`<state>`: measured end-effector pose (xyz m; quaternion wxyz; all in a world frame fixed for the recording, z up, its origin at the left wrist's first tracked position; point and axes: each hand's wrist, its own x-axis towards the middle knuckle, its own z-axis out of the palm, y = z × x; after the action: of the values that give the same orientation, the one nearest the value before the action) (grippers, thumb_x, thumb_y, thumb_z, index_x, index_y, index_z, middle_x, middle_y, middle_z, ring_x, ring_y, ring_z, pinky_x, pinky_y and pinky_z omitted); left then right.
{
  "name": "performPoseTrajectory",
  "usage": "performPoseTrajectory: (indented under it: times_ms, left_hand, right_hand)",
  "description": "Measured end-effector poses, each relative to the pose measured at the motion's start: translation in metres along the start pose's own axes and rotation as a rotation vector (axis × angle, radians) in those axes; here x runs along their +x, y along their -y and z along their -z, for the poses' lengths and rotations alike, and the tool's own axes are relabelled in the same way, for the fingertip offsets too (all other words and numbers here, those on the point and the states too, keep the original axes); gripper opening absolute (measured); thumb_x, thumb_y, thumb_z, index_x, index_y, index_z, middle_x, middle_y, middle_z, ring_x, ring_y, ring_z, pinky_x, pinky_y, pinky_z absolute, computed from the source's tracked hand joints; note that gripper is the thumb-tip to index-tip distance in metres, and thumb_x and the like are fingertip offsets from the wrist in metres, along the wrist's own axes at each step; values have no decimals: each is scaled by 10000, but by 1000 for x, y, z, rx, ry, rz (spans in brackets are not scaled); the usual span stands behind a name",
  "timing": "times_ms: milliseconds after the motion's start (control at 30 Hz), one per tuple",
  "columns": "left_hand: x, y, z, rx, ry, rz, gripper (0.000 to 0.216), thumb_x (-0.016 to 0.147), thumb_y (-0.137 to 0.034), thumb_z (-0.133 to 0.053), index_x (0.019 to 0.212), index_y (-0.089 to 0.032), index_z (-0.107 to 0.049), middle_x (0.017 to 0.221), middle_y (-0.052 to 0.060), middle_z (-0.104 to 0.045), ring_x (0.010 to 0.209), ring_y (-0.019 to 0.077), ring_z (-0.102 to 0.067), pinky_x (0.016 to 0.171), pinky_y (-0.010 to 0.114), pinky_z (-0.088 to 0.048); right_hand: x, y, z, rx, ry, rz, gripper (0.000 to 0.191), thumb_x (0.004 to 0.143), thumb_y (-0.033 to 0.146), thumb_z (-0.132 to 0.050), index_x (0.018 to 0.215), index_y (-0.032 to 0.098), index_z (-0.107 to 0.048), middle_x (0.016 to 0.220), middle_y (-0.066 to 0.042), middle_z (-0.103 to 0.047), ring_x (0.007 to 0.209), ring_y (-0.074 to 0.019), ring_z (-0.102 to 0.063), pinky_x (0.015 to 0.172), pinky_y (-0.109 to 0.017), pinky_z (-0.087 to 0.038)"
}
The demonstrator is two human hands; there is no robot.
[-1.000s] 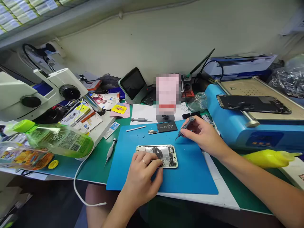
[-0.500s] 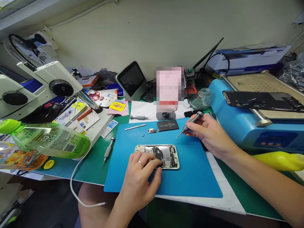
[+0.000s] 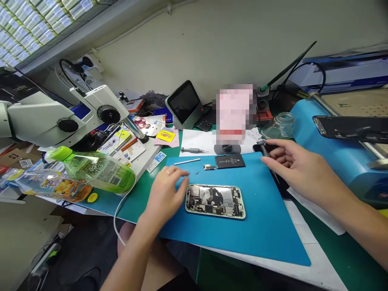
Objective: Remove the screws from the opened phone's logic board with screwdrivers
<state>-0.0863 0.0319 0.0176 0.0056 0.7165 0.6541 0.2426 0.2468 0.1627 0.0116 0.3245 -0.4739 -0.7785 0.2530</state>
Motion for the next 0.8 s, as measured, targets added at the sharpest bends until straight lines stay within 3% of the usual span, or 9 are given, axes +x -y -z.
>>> performPoseTrajectory:
  times_ms: [133, 233, 367, 600, 800]
  left_hand:
    - [60, 31, -1, 155, 124, 2, 303, 1025, -397, -660, 1228, -173, -674, 1254, 92, -690, 1099, 221, -687, 962, 444, -606]
    - [101, 36, -7, 211, 246, -80, 351, 1021, -400, -667, 1293, -178, -654, 1324, 105, -669, 1159, 242, -678, 996, 473, -600]
    - [132, 29, -17, 235, 400, -199, 367, 1019, -403, -670, 1311, -182, -648, 1346, 108, -660, 1174, 248, -673, 1006, 481, -596]
    - [147, 30, -30, 194, 433, -230, 375, 1019, -404, -671, 1318, -180, -643, 1342, 108, -660, 1162, 246, -677, 992, 475, -602]
    - [131, 25, -9, -9, 271, -141, 340, 1020, -407, -668, 1263, -169, -661, 1281, 97, -682, 1123, 233, -685, 975, 461, -603]
  right_hand:
    - [0, -5, -3, -227, 117, -32, 564, 985, 553, -572, 1378, 149, -605, 851, -53, -604, 682, -62, -510, 560, -175, -377]
    - [-1, -8, -10, -346, 197, -18, 555, 1019, 547, -546, 1378, 126, -572, 923, -49, -593, 774, -51, -518, 685, -174, -475]
    - [-2, -10, -17, -435, 247, -6, 486, 1035, 504, -542, 1341, 129, -585, 1099, -84, -604, 998, -99, -580, 921, -277, -569]
    - [-4, 3, -13, -494, 298, 6, 481, 1037, 479, -550, 1364, 128, -580, 1198, -104, -606, 1129, -131, -595, 1039, -346, -568]
    - [-4, 8, -2, -519, 259, -62, 503, 1037, 462, -555, 1413, 128, -557, 1324, -125, -577, 1241, -164, -581, 1115, -396, -550]
